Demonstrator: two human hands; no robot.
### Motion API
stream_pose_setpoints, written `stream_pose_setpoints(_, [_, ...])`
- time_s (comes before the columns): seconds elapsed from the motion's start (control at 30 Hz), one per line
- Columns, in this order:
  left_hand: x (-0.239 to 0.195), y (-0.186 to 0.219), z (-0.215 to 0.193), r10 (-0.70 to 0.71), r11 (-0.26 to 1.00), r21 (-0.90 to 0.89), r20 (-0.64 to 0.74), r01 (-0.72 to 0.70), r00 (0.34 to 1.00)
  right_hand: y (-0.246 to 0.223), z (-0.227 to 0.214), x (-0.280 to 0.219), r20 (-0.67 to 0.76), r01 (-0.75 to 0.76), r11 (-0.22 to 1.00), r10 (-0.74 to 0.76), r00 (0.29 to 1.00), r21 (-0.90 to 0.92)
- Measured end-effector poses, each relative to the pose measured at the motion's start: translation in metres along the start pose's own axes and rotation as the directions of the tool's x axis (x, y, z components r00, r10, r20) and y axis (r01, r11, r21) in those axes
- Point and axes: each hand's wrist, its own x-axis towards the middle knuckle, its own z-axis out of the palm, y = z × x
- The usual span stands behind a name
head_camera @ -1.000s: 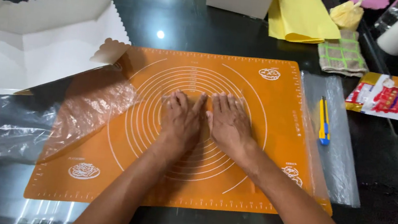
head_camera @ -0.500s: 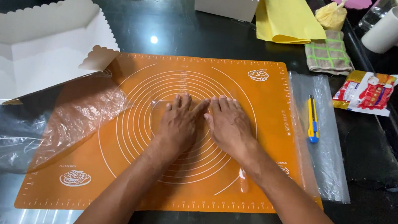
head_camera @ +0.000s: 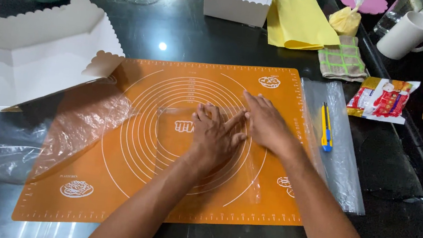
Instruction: Folding a white cardboard pastry box and preparing plastic sheets on a workspace mat.
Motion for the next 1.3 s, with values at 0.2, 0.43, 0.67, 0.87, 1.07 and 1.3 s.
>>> stream_pose_setpoints(0.2, [0.007,0.001,0.004,0.002,0.997,0.073,0.083,-0.008,0.997,0.034,-0.004,0.013,0.013,-0.011,0.987,0.009,1.000,0.159])
stream_pose_setpoints(0.43, [0.011,0.004,0.002,-0.026,0.993,0.119,0.123,0.012,0.992,0.017,-0.025,0.044,0.017,0.112,0.991,-0.111,0.994,-0.072])
stream_pose_setpoints(0.67, [0.010,0.002,0.000,-0.021,0.990,0.140,0.146,0.001,0.989,0.006,-0.029,0.030,0.009,0.256,0.952,-0.258,0.966,-0.166])
stream_pose_setpoints(0.87, [0.007,0.001,-0.002,-0.003,0.992,0.124,0.137,-0.014,0.991,-0.007,-0.035,0.001,0.043,0.234,0.948,-0.230,0.972,-0.214])
stream_pose_setpoints(1.07, [0.011,0.002,0.009,0.010,0.991,0.131,0.124,-0.026,0.992,-0.003,-0.028,-0.011,0.011,0.209,0.963,-0.210,0.978,-0.169])
stream_pose_setpoints(1.3, [0.010,-0.001,0.025,0.006,0.993,0.119,-0.002,-0.006,1.000,0.010,-0.017,-0.017,-0.062,0.235,0.967,-0.242,0.968,-0.093])
